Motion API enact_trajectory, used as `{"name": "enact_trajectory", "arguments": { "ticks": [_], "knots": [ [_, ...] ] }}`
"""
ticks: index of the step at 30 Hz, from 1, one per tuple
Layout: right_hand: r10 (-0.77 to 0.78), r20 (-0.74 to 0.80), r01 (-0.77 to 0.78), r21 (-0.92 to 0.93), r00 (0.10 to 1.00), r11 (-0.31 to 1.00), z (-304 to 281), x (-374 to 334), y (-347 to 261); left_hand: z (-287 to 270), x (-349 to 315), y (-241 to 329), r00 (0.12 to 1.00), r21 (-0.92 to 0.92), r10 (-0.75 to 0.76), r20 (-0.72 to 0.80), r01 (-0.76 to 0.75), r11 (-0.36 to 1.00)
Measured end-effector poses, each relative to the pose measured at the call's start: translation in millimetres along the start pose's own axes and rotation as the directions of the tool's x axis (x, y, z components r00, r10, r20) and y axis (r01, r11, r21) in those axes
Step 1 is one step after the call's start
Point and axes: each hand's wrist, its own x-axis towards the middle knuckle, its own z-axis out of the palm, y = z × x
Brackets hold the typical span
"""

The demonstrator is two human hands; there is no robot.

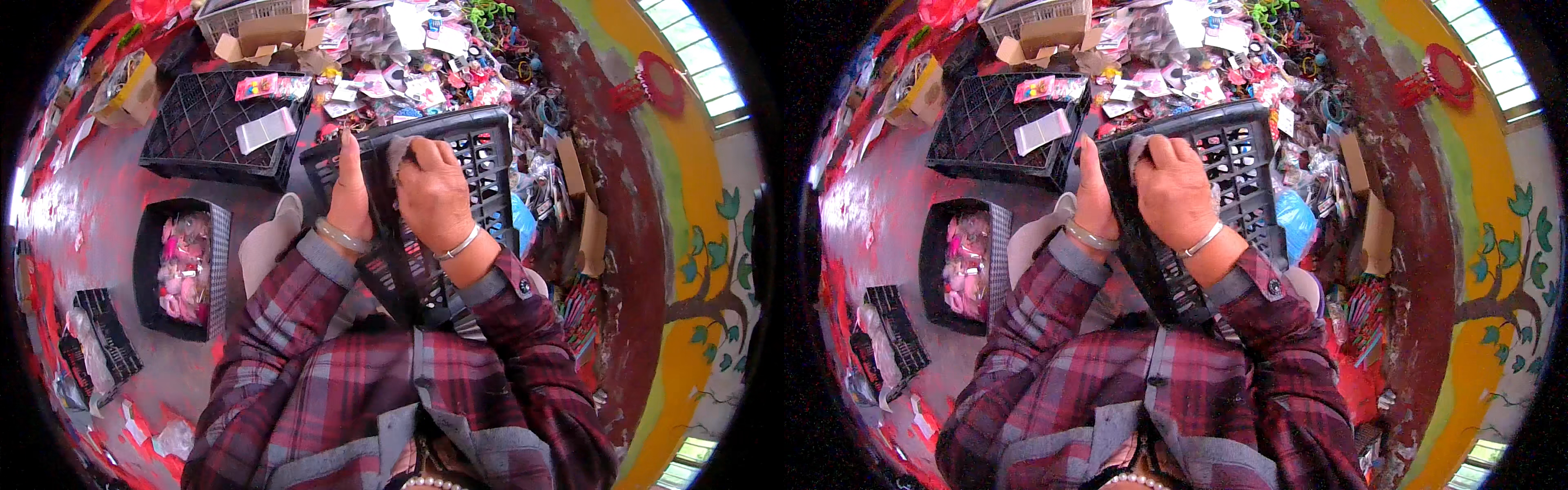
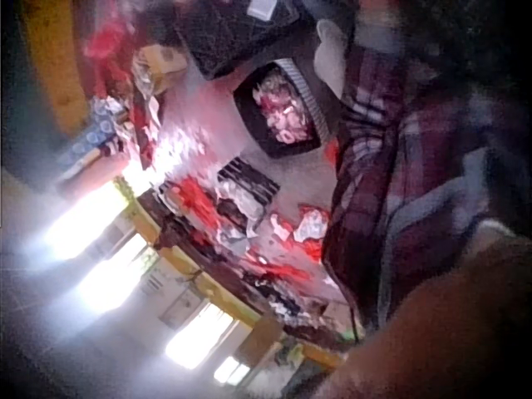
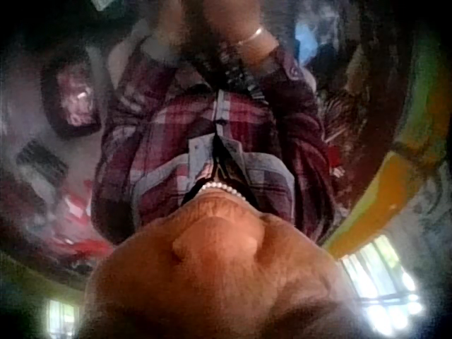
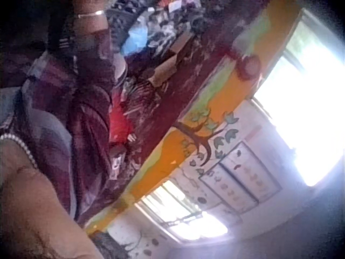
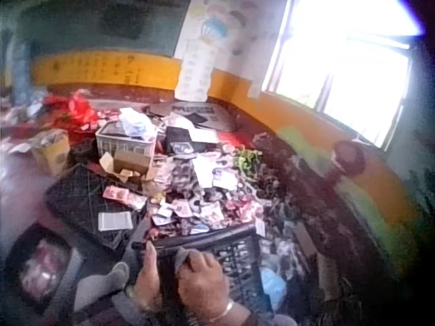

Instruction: The person wipes the interior and exterior surfaces of a black plastic crate with a cloth while sitting on the floor among scattered items.

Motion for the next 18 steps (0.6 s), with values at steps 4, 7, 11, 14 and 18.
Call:
{"name": "enact_trajectory", "arguments": {
  "ticks": [4,7,11,14,18],
  "knots": [
    [0.075,0.014,-0.075,-0.025,0.997,0.997,-8,-6,17,10,1,-2,0.998,-0.056,-0.046,0.051,0.048,0.997],
    [0.132,-0.099,-0.148,-0.177,0.986,0.973,-5,-12,32,8,2,-4,0.995,0.016,-0.052,0.087,0.051,0.999],
    [0.491,-0.056,-0.493,-0.040,0.869,0.869,-11,-36,91,6,-1,-2,0.993,0.057,-0.051,0.102,0.046,0.997],
    [0.328,-0.169,-0.338,-0.031,0.929,0.941,-9,-34,87,2,1,-4,0.994,0.065,-0.049,0.101,0.043,0.997],
    [0.290,-0.186,-0.288,0.039,0.939,0.957,5,-20,52,3,-1,-3,0.999,0.071,-0.023,0.042,0.020,0.997]
  ]
}}
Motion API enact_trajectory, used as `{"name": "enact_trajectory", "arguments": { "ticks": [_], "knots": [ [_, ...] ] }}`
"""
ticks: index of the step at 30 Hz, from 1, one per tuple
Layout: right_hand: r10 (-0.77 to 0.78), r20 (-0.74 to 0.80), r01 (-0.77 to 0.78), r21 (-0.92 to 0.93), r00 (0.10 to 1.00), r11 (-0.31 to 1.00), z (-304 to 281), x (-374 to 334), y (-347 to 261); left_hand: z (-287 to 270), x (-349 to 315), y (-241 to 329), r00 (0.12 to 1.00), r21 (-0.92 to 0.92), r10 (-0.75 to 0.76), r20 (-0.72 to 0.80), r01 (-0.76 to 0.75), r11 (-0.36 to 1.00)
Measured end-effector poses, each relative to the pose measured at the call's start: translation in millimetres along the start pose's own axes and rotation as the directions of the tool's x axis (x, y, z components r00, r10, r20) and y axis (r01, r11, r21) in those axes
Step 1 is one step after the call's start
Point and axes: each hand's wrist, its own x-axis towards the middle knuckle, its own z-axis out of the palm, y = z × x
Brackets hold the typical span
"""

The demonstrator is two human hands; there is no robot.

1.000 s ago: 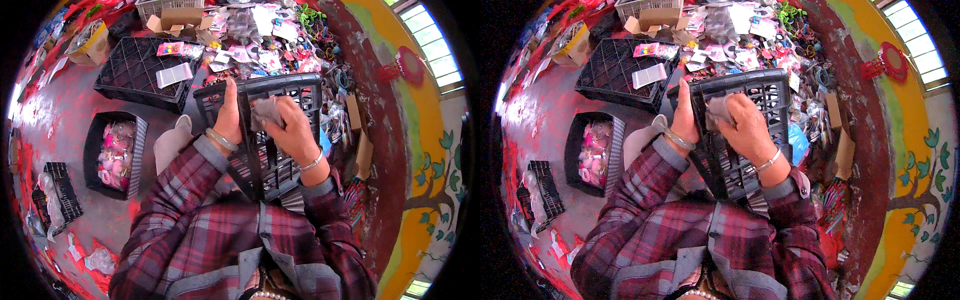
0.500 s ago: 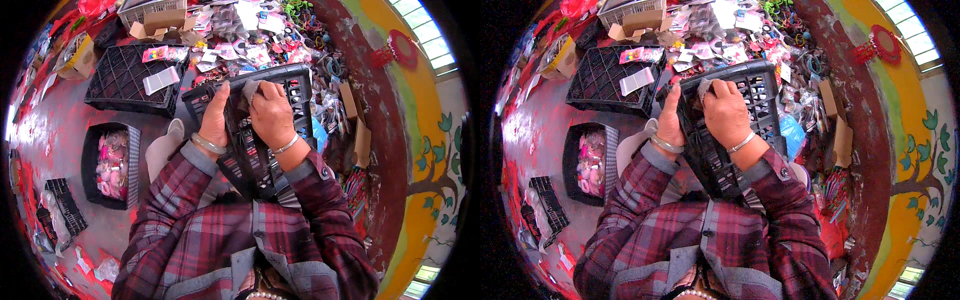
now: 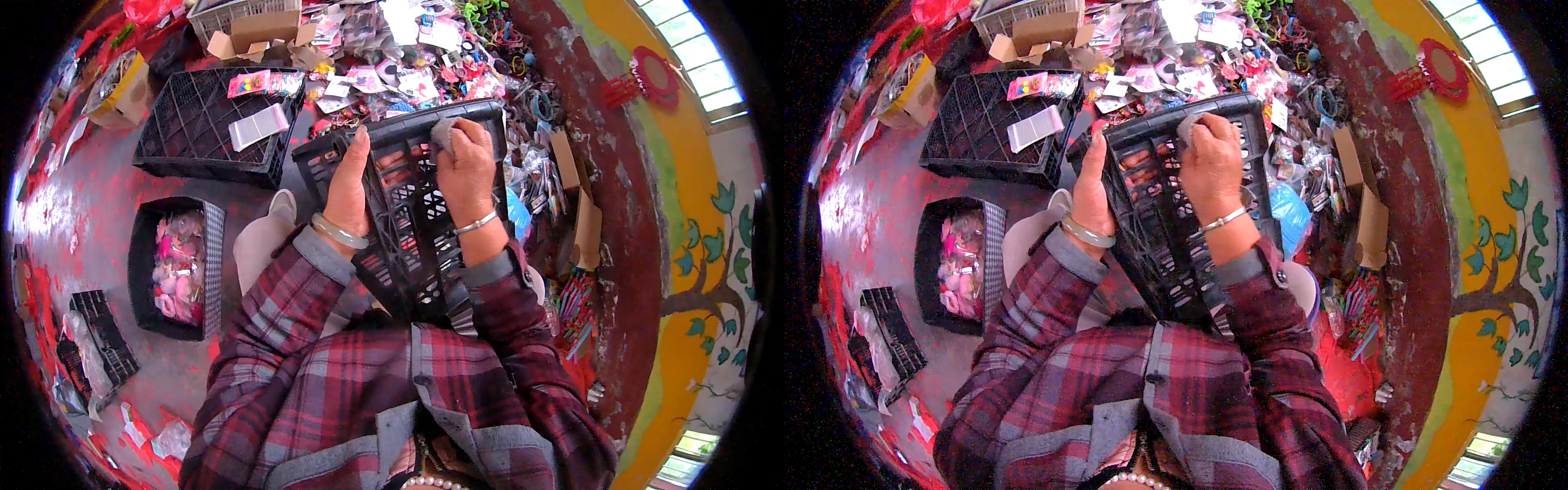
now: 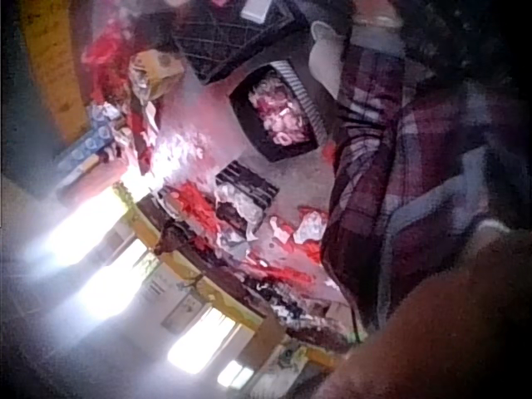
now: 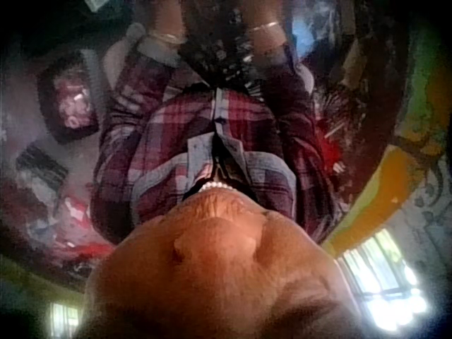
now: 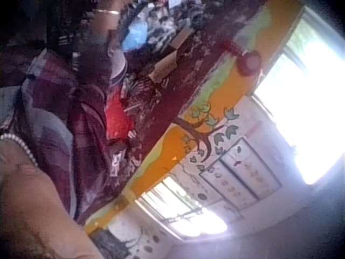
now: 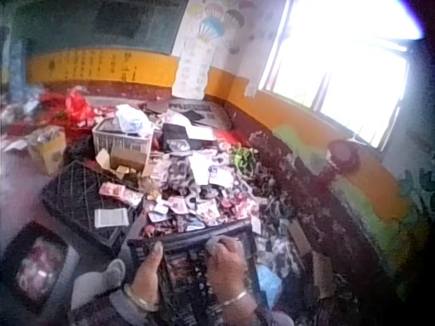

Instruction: The person wipes the interior and exterior surfaces of a black plastic crate with a cloth while sitting on the floor among scattered items.

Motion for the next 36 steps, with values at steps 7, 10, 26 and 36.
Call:
{"name": "enact_trajectory", "arguments": {
  "ticks": [7,10,26,36],
  "knots": [
    [-0.095,0.082,0.080,0.170,0.992,0.982,15,-2,-24,-8,-2,5,0.998,0.017,0.052,-0.023,-0.052,0.999],
    [-0.141,0.087,0.132,0.110,0.986,0.985,11,0,-8,-9,0,3,0.997,0.011,0.051,-0.061,-0.050,0.999],
    [0.192,0.005,-0.184,-0.252,0.981,0.950,13,-3,87,-15,3,0,0.994,-0.027,-0.025,-0.105,0.022,0.999],
    [0.197,0.503,-0.483,0.864,0.842,-0.143,-16,22,59,-19,1,4,0.992,-0.022,0.048,-0.114,-0.051,0.998]
  ]
}}
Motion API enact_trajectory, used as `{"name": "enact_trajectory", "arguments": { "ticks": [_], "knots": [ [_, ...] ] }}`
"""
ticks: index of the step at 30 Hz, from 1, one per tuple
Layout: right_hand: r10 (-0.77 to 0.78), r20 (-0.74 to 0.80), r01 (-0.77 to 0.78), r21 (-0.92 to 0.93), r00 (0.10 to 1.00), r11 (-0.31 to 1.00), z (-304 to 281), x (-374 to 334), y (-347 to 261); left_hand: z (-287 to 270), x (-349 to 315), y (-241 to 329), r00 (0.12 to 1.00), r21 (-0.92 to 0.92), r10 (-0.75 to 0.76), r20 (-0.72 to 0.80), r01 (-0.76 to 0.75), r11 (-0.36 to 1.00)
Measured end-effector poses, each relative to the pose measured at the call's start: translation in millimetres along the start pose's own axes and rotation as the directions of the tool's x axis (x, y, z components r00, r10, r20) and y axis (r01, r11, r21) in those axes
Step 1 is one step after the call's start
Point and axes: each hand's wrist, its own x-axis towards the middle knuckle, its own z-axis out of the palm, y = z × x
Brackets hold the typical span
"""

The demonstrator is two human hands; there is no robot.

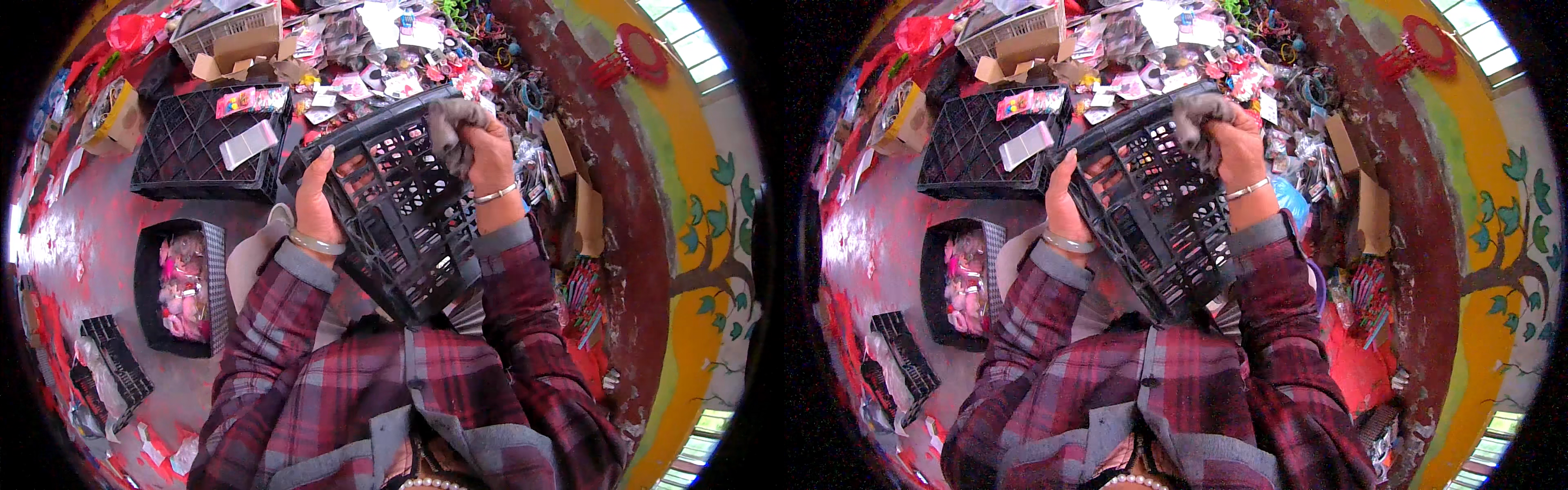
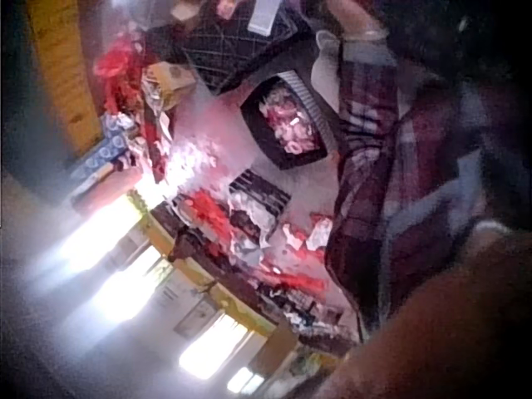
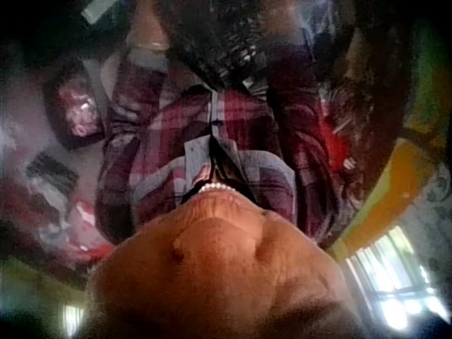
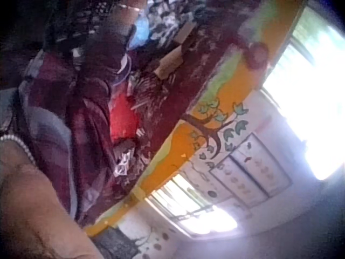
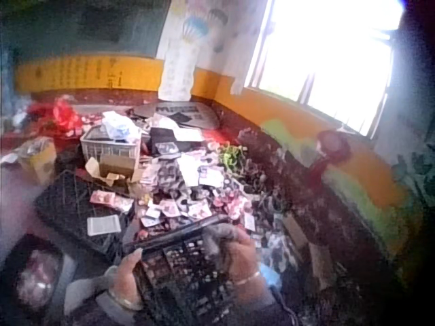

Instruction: The person wipes the interior and exterior surfaces of a black plastic crate with a cloth while sitting on the floor among scattered items.

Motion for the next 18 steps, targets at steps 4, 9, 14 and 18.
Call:
{"name": "enact_trajectory", "arguments": {
  "ticks": [4,9,14,18],
  "knots": [
    [-0.257,-0.222,0.209,-0.220,0.941,0.953,-15,24,-8,9,-4,1,0.999,-0.021,-0.028,0.042,0.029,0.999],
    [-0.424,0.087,0.181,-0.966,0.901,0.186,-49,45,26,4,0,-1,0.998,0.023,-0.038,0.050,0.037,0.999],
    [-0.452,0.064,0.167,-0.967,0.890,0.192,-47,49,37,7,-2,0,0.997,0.022,-0.037,0.070,0.035,0.999],
    [-0.435,0.200,0.307,-0.932,0.878,0.192,-15,38,35,8,-2,-4,0.998,0.045,-0.039,0.057,0.036,0.998]
  ]
}}
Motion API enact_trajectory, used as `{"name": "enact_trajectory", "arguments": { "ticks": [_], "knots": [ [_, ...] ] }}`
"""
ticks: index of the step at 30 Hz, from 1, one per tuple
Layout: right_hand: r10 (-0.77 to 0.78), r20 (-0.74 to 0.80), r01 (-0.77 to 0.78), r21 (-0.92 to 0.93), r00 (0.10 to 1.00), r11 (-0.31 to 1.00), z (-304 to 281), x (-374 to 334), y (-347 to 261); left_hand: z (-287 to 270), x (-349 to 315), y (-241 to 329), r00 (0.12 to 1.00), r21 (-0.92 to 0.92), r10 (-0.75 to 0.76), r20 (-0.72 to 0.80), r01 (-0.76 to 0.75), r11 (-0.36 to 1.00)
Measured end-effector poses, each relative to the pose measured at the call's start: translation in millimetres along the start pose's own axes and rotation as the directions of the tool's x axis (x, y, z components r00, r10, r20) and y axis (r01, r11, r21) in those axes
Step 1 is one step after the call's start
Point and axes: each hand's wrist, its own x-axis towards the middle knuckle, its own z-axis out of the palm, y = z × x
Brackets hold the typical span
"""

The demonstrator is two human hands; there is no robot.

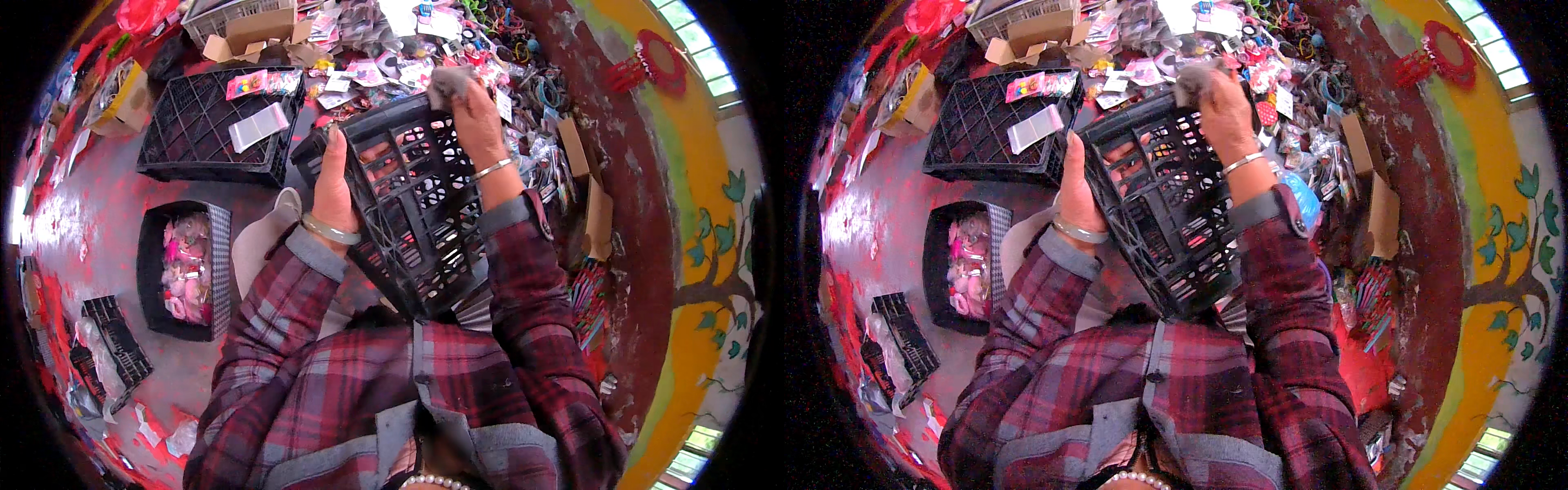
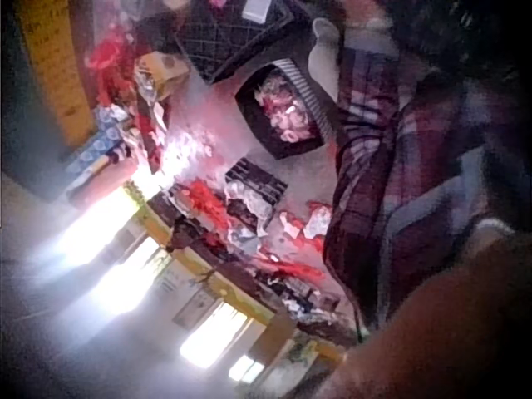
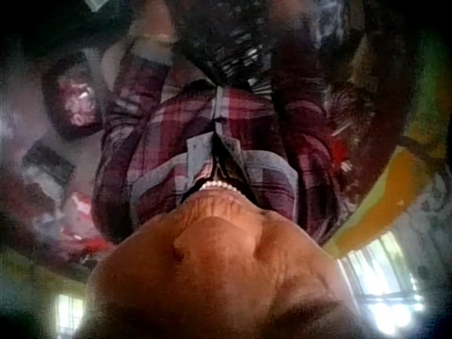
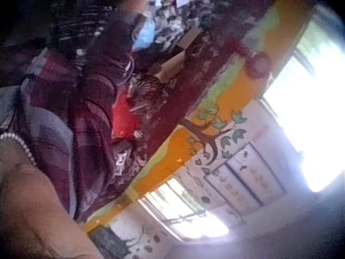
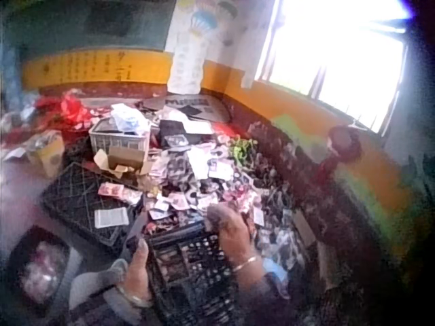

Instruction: The person wipes the interior and exterior surfaces of a black plastic crate with a cloth while sitting on the floor among scattered items.

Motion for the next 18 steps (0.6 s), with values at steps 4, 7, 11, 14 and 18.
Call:
{"name": "enact_trajectory", "arguments": {
  "ticks": [4,7,11,14,18],
  "knots": [
    [0.069,0.258,-0.167,0.378,0.964,0.910,12,6,-63,-4,4,-4,0.999,-0.003,0.004,0.034,-0.004,1.000],
    [-0.183,0.296,0.154,0.121,0.937,0.981,42,-4,-117,7,1,-5,0.992,-0.020,0.118,-0.047,-0.119,0.993],
    [-0.287,0.259,0.273,0.090,0.922,0.958,51,-12,-114,8,-1,0,0.981,0.009,0.179,-0.079,-0.179,0.984],
    [-0.284,0.291,0.297,0.002,0.913,0.955,50,-7,-95,18,-5,5,0.987,-0.038,0.136,-0.081,-0.139,0.990],
    [-0.202,0.173,0.222,-0.109,0.964,0.969,27,6,-40,0,-1,4,0.995,-0.016,0.065,-0.069,-0.066,0.998]
  ]
}}
